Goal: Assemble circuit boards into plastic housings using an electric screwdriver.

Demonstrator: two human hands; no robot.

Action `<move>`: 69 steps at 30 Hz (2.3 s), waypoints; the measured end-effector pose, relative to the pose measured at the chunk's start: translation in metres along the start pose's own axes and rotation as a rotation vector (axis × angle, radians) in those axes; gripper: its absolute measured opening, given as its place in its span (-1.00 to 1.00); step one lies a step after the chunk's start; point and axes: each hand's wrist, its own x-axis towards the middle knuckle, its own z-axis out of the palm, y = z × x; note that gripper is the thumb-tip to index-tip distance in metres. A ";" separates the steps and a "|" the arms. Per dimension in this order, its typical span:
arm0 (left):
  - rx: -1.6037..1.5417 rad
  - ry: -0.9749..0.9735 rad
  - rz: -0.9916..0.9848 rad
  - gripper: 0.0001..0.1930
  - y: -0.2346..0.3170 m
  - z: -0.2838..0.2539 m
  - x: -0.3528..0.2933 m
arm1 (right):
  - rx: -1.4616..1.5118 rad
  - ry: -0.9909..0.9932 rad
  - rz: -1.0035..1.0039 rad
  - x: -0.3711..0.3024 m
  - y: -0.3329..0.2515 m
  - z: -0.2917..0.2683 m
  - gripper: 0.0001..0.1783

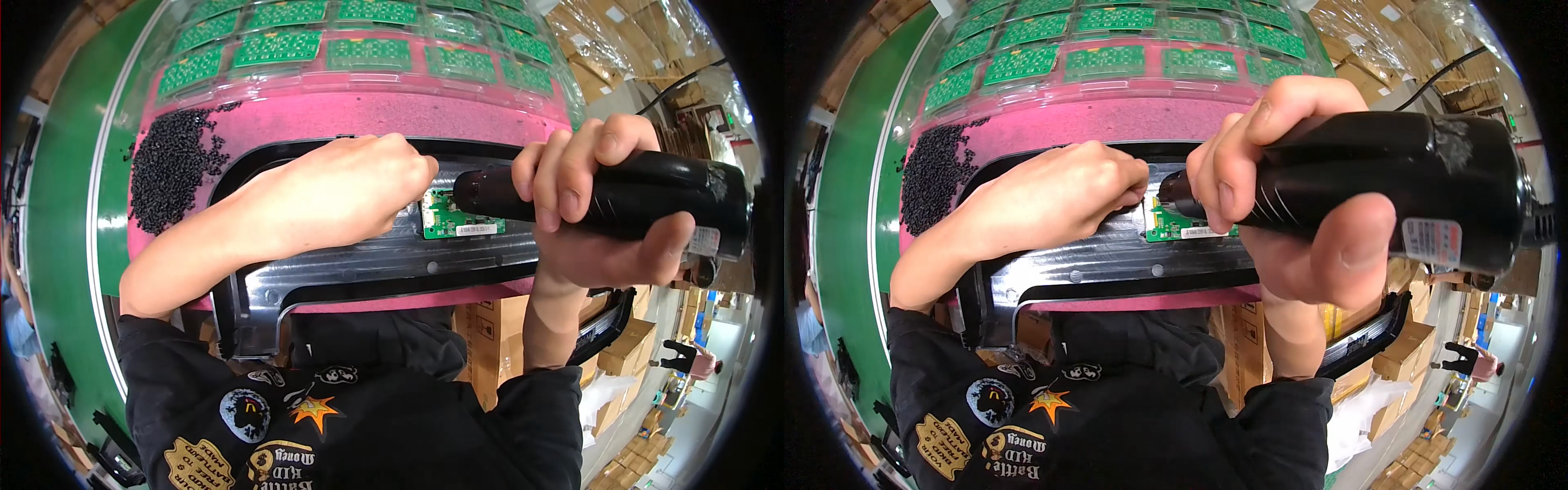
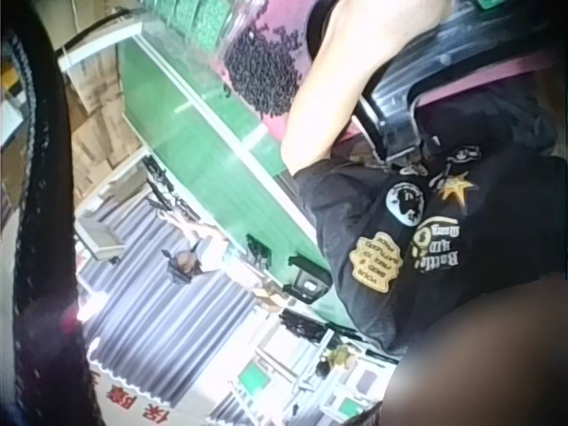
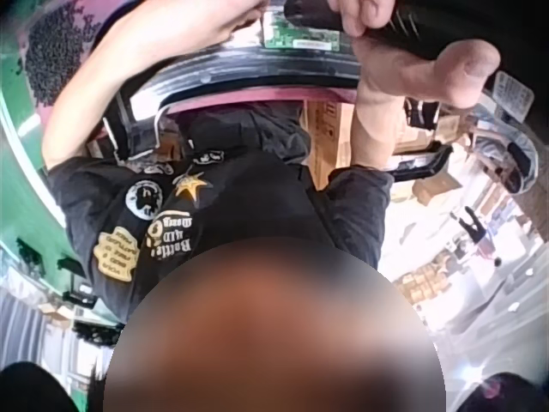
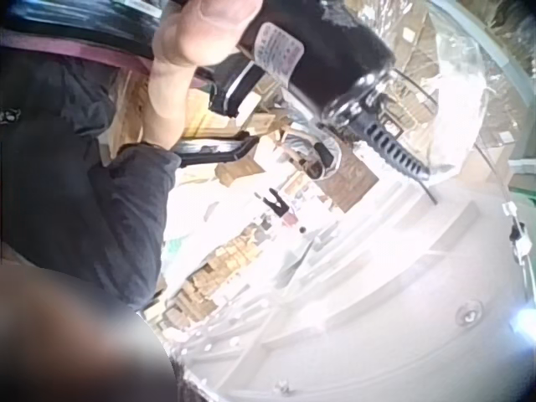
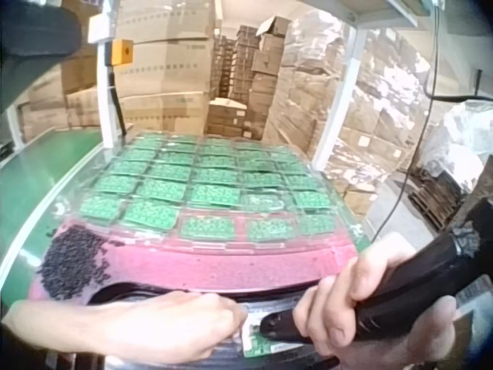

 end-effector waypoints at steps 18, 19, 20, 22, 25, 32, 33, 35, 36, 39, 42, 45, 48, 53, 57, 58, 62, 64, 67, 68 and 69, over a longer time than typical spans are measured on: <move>-0.003 0.029 -0.016 -0.90 0.000 -0.001 -0.006 | -0.043 0.048 0.058 0.003 0.013 0.006 -0.27; -0.001 0.054 0.009 -0.89 -0.002 0.001 -0.007 | -0.048 0.051 0.071 0.004 0.013 0.007 -0.27; 0.002 0.079 0.033 -0.89 -0.003 0.002 -0.008 | -0.053 0.054 0.083 0.004 0.013 0.008 -0.27; -0.020 0.085 0.038 -0.88 -0.003 0.002 -0.008 | -0.093 0.090 0.081 0.004 0.014 0.014 -0.28; -0.044 0.125 0.063 -0.87 -0.004 0.005 -0.008 | -0.124 0.116 0.077 0.004 0.017 0.018 -0.29; -0.058 0.178 0.071 -0.84 -0.009 0.008 -0.008 | -0.266 0.018 0.075 0.012 0.027 0.018 -0.30; -0.056 0.175 0.076 -0.84 -0.006 0.006 -0.006 | -0.336 0.075 0.063 0.010 0.026 0.025 -0.29; -0.078 0.072 -0.020 -0.83 -0.002 0.002 -0.003 | -0.276 0.092 0.046 0.009 0.027 0.020 -0.28; -0.074 0.071 -0.019 -0.83 -0.002 0.003 -0.004 | -0.210 0.101 0.031 0.007 0.028 0.019 -0.28; -0.049 0.190 0.063 -0.85 -0.003 0.007 -0.006 | -0.023 0.148 0.040 0.003 0.021 0.012 -0.28; -0.025 0.152 0.043 -0.85 -0.004 0.006 -0.005 | 0.013 0.141 0.038 0.002 0.017 0.006 -0.33; -0.013 0.186 0.058 -0.86 -0.005 0.006 -0.004 | 0.036 0.105 0.031 0.001 0.018 0.002 -0.37; -0.008 0.099 0.005 -0.86 -0.004 0.004 -0.003 | 0.057 0.101 0.038 0.002 0.020 0.002 -0.36; -0.038 0.153 0.061 -0.88 -0.007 0.005 -0.005 | 0.019 0.090 0.066 0.006 0.023 0.007 -0.31; -0.045 0.186 0.086 -0.87 -0.008 0.008 -0.006 | 0.065 -0.282 0.007 0.016 0.026 -0.004 -0.33; -0.047 0.211 0.094 -0.86 -0.008 0.009 -0.006 | 0.019 -0.191 0.039 0.016 0.027 -0.002 -0.36; -0.041 0.242 0.084 -0.85 -0.009 0.009 -0.010 | -0.363 0.289 0.013 0.014 0.040 0.029 -0.63; -0.059 0.199 0.067 -0.85 -0.007 0.006 -0.008 | -0.475 0.438 -0.026 0.011 0.042 0.028 -0.73; -0.076 0.204 0.090 -0.85 -0.007 0.007 -0.010 | -0.358 0.371 0.058 0.009 0.028 0.029 -0.75; -0.074 0.256 0.134 -0.85 -0.007 0.007 -0.012 | -0.202 0.383 -0.006 0.011 0.030 0.027 -0.76; -0.075 0.257 0.133 -0.85 -0.008 0.007 -0.011 | -0.209 0.342 -0.033 0.010 0.030 0.024 -0.77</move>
